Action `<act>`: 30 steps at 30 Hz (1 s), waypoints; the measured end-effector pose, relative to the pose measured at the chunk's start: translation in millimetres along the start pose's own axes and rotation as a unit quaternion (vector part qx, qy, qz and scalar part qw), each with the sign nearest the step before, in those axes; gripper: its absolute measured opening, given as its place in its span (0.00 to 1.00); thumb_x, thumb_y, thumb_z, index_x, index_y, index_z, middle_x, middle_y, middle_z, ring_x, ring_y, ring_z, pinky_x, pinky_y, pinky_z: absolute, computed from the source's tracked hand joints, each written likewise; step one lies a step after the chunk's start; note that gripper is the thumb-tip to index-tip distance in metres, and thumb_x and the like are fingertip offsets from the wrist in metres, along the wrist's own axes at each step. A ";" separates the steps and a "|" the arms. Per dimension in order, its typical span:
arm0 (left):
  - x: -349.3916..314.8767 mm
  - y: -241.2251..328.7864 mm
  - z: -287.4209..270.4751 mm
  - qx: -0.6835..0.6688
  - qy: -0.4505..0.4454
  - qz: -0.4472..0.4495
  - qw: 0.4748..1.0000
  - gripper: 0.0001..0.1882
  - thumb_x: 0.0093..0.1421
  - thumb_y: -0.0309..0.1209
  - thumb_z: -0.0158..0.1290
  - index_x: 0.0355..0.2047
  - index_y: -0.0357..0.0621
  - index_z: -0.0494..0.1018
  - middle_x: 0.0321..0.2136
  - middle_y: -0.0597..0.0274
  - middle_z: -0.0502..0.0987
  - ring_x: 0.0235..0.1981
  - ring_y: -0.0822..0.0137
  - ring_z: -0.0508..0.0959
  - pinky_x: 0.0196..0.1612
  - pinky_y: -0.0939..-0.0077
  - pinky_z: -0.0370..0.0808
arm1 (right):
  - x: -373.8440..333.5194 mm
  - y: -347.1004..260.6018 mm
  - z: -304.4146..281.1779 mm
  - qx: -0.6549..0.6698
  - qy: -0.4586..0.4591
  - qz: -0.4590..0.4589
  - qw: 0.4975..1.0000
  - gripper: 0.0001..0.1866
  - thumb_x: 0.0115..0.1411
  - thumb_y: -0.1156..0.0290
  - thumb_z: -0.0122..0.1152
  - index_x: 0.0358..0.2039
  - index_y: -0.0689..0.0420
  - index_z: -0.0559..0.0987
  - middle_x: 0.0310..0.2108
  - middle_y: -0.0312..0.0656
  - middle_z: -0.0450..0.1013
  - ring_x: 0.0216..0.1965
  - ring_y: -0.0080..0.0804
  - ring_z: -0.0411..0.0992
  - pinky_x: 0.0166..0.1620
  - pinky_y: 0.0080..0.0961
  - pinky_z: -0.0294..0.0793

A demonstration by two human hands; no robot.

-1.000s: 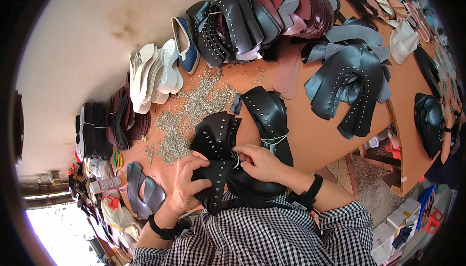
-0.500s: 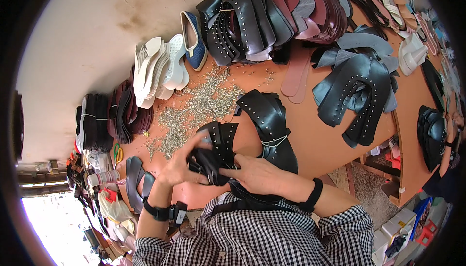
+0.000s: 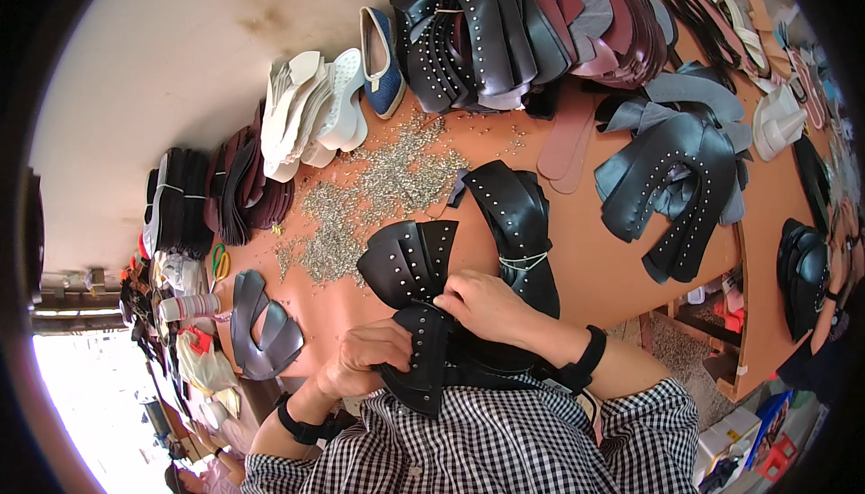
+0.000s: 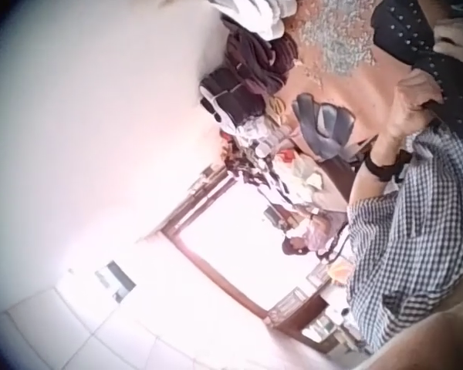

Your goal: Organizing and bundling black shoe upper components using rubber bands.

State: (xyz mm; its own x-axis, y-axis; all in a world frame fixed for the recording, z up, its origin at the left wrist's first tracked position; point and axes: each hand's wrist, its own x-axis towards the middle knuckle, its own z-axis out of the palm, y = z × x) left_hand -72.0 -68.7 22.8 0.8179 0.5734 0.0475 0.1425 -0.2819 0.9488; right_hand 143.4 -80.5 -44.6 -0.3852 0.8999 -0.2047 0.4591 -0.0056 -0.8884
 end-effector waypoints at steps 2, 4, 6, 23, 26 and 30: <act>-3.1 -1.1 3.8 -0.014 0.003 -0.003 1.000 0.13 0.27 0.16 0.54 0.20 0.37 0.70 0.23 0.58 0.72 0.30 0.57 0.73 0.35 0.68 0.69 | -2.0 -1.4 2.5 -0.017 -0.004 -0.001 1.000 0.13 0.54 0.65 0.56 0.27 0.64 0.72 0.31 0.49 0.69 0.32 0.45 0.70 0.36 0.34 0.68; -5.4 -2.4 6.0 -0.012 0.016 0.003 1.000 0.14 0.26 0.15 0.53 0.20 0.37 0.70 0.24 0.58 0.72 0.31 0.58 0.73 0.35 0.69 0.69 | -3.6 -2.6 3.9 -0.031 -0.007 0.001 0.999 0.14 0.53 0.63 0.58 0.27 0.64 0.72 0.31 0.49 0.69 0.33 0.46 0.70 0.37 0.35 0.68; -7.4 -3.4 9.0 -0.011 0.028 0.007 1.000 0.15 0.26 0.15 0.52 0.20 0.37 0.70 0.24 0.58 0.72 0.31 0.58 0.73 0.35 0.69 0.69 | -5.2 -3.9 4.0 -0.036 -0.008 -0.004 0.999 0.16 0.52 0.61 0.59 0.31 0.62 0.74 0.32 0.48 0.69 0.35 0.44 0.70 0.38 0.34 0.69; -11.4 -8.5 13.2 0.019 0.037 0.011 0.999 0.18 0.25 0.12 0.49 0.22 0.39 0.71 0.25 0.60 0.73 0.33 0.60 0.74 0.34 0.72 0.71 | 10.1 16.5 -2.7 -0.032 -0.096 -0.010 0.995 0.18 0.54 0.59 0.55 0.33 0.63 0.76 0.31 0.49 0.70 0.35 0.45 0.69 0.38 0.32 0.68; -10.6 -7.3 13.2 0.023 0.034 0.008 0.999 0.18 0.25 0.13 0.48 0.22 0.39 0.71 0.26 0.59 0.73 0.34 0.59 0.74 0.35 0.70 0.71 | 13.6 19.2 -7.7 0.014 -0.079 0.020 0.997 0.18 0.56 0.61 0.51 0.23 0.66 0.74 0.24 0.46 0.69 0.28 0.38 0.69 0.32 0.30 0.66; -10.8 -5.5 7.2 0.022 0.008 -0.003 1.000 0.18 0.26 0.13 0.49 0.23 0.39 0.72 0.30 0.57 0.73 0.35 0.58 0.74 0.36 0.69 0.71 | 16.8 28.3 -12.8 0.211 -0.103 0.146 0.961 0.18 0.58 0.60 0.50 0.20 0.62 0.73 0.18 0.35 0.63 0.22 0.19 0.62 0.28 0.21 0.65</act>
State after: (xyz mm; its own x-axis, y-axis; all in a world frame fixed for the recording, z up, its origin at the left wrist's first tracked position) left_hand -77.6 -78.9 14.8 0.8083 0.5870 0.0461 0.1723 -0.3107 0.9348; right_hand 160.2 -59.9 -68.0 -0.4591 0.7276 -0.5097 0.2236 -0.4606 -0.8590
